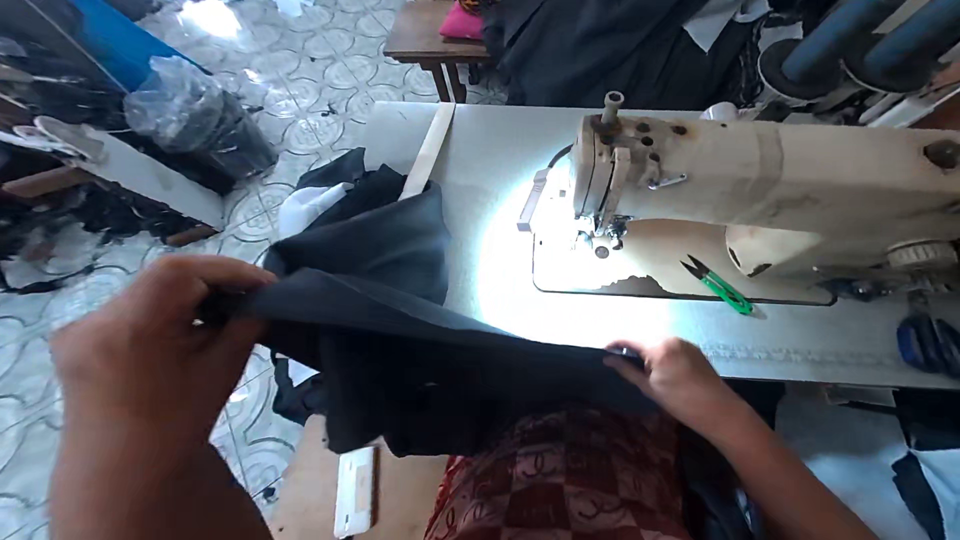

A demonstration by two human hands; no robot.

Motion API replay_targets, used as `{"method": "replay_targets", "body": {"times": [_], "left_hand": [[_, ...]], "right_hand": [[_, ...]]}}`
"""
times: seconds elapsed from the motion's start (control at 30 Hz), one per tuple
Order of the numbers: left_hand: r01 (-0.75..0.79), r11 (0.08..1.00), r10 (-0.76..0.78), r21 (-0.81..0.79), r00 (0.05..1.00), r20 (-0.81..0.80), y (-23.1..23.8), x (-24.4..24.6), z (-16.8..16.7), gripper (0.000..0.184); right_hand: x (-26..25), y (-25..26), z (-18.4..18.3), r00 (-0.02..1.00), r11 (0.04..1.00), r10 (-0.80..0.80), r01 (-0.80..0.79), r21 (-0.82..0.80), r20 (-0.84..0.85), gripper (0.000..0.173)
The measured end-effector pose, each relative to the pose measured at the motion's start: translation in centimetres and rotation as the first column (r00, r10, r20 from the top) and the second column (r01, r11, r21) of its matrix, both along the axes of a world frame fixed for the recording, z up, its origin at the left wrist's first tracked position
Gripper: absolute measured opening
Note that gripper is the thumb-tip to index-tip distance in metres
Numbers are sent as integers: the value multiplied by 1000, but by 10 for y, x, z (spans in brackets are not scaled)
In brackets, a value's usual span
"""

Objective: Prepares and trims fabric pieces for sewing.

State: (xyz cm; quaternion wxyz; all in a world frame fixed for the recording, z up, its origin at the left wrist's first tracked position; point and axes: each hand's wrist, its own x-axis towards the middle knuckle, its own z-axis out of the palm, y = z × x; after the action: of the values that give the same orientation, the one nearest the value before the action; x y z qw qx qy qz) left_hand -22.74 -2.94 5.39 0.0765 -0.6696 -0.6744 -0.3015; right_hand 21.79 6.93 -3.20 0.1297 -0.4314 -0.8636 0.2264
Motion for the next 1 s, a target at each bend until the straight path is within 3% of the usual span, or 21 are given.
{"method": "replay_targets", "body": {"times": [0.1, 0.23, 0.37, 0.43, 0.53, 0.63, 0.73, 0.83, 1.0], "left_hand": [[-122, 990, 119, -69, 992, -48, 8, -29, -7, 37], [-280, 939, 261, -198, 958, -120, 26, -42, -19, 42], [-263, 931, 219, -254, 957, -191, 21, -32, -22, 48], [-193, 957, 150, -218, 969, -198, 12, -8, -19, 44], [53, 969, -83, -242, 990, -113, 15, 60, -26, 32], [365, 896, -374, -254, 927, 16, 42, 128, -69, 24], [572, 793, -569, -207, 818, 82, 78, 178, -121, 22], [618, 764, -603, -186, 786, 136, 95, 200, -157, 25], [505, 834, -479, -220, 862, 164, 84, 205, -163, 27]], "right_hand": [[2, 30, 13, 983, 994, -111, 113, 7, -144, 25], [-2, 67, 16, 955, 963, -185, 222, 150, -231, 23], [18, 86, 3, 953, 914, -303, 299, 275, -31, 23], [41, 87, -3, 910, 903, -393, 354, 245, 134, 31], [67, 78, -16, 830, 863, -505, 478, 165, 238, 40], [72, 69, -30, 806, 840, -542, 512, 179, 238, 34], [74, 65, -44, 810, 837, -539, 481, 262, 233, 31], [63, 47, -35, 789, 805, -590, 558, 204, 171, 35], [39, -22, -32, 862, 870, -493, 492, -43, -120, 36]]}}
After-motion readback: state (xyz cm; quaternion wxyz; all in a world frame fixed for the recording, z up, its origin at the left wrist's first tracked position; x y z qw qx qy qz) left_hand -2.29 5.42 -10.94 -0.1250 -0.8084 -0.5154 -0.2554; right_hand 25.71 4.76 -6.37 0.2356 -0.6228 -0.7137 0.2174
